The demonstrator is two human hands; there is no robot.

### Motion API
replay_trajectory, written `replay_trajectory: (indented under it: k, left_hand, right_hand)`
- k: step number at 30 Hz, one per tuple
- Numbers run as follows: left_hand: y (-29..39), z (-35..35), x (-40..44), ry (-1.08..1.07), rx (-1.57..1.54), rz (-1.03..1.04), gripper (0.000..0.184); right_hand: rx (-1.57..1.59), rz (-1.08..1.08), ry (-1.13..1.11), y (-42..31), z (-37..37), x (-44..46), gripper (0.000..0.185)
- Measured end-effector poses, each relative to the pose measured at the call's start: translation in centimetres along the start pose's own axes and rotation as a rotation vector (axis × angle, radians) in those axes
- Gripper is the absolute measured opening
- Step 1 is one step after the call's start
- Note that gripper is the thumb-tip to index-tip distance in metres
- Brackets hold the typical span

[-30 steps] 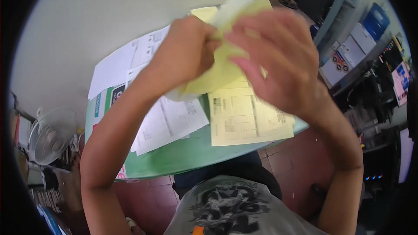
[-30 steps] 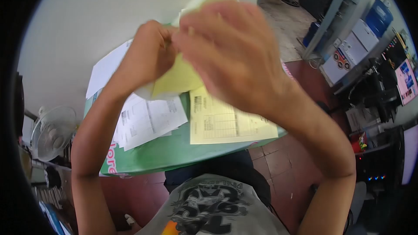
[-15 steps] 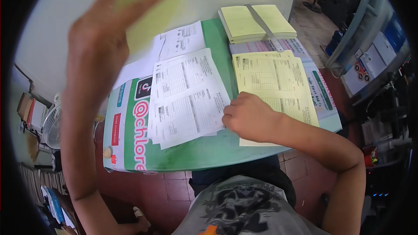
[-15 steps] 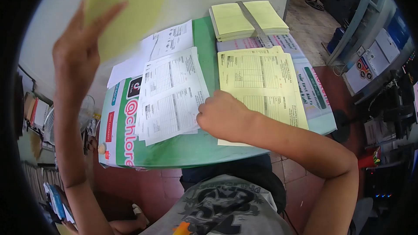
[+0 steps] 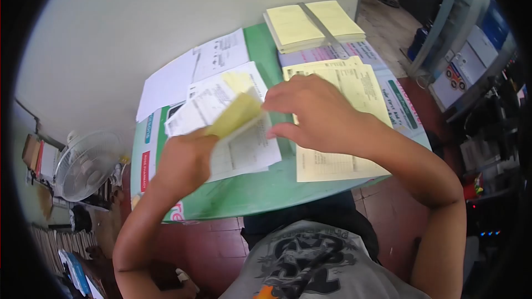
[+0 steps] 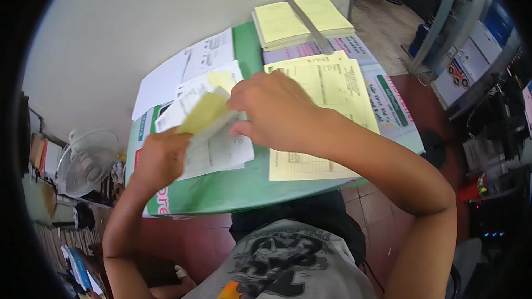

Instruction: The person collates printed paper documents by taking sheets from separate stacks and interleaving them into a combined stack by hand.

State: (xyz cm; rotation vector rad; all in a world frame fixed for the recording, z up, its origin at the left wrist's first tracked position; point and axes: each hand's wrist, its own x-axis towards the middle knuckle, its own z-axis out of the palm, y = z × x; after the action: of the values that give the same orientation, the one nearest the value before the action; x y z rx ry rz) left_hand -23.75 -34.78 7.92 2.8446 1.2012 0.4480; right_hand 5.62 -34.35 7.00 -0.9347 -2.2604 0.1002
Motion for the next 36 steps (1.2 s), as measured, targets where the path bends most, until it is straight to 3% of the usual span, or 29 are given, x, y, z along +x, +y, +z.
replay_trajectory:
  k: [3, 5, 8, 12, 14, 16, 18, 20, 23, 26, 29, 31, 34, 36]
  left_hand:
    - [-1.6, -1.0, 0.4, 0.165, 0.015, -0.057, 0.014]
    - [-1.6, -2.9, 0.9, 0.189, 0.046, -0.132, 0.012]
    - [0.1, -4.6, 3.2, 0.347, 0.010, -0.075, 0.015]
    - [4.5, -4.6, 6.8, 0.403, -0.016, -0.005, 0.057]
    - [5.8, -3.3, 8.6, 0.406, 0.041, 0.238, 0.066]
    - [8.0, -2.7, 9.3, 0.147, 0.204, 0.222, 0.067]
    - [8.8, -0.1, 10.2, 0.196, 0.141, 0.443, 0.055]
    - [10.5, 1.4, 11.1, 0.030, 0.068, 0.445, 0.046]
    - [12.4, 2.6, 12.5, -0.158, 0.036, 0.432, 0.040]
    - [12.6, 4.0, 13.7, -0.142, -0.170, 0.432, 0.030]
    - [13.3, 2.4, 14.9, -0.264, -0.272, 0.354, 0.017]
    - [13.2, 1.8, 15.5, -0.204, -0.313, 0.298, 0.014]
    - [11.2, 1.1, 16.1, -0.020, -0.419, 0.136, 0.016]
    - [8.0, 0.2, 15.7, 0.197, -0.435, 0.013, 0.025]
  right_hand:
    - [-0.178, 0.123, -0.178, -0.7, -4.9, -4.4, 0.029]
    - [-0.196, 0.225, -0.455, -0.4, -7.2, -8.7, 0.028]
    - [-0.227, 0.230, -0.568, -1.1, -7.7, -14.1, 0.023]
    - [-0.297, 0.154, -0.346, -1.4, -6.9, -17.2, 0.015]
    - [-0.287, 0.203, -0.358, -1.5, -7.1, -17.1, 0.011]
    - [-0.216, 0.270, -0.339, -1.4, -7.6, -16.6, 0.008]
    - [-0.140, 0.350, -0.322, -1.2, -8.0, -15.5, 0.008]
    - [-0.059, 0.447, -0.305, -0.8, -8.7, -14.3, 0.010]
    - [-0.104, 0.442, -0.279, 0.0, -9.8, -12.4, 0.012]
    - [-0.285, 0.316, -0.189, 0.4, -10.9, -10.3, 0.010]
    - [-0.456, 0.184, -0.069, 0.7, -11.6, -8.2, 0.011]
    - [-0.548, 0.050, 0.049, 0.5, -11.9, -6.8, 0.011]
    - [-0.657, -0.133, 0.427, -0.3, -10.9, -4.4, 0.012]
    - [-0.435, -0.184, 0.417, -0.6, -8.1, -4.1, 0.013]
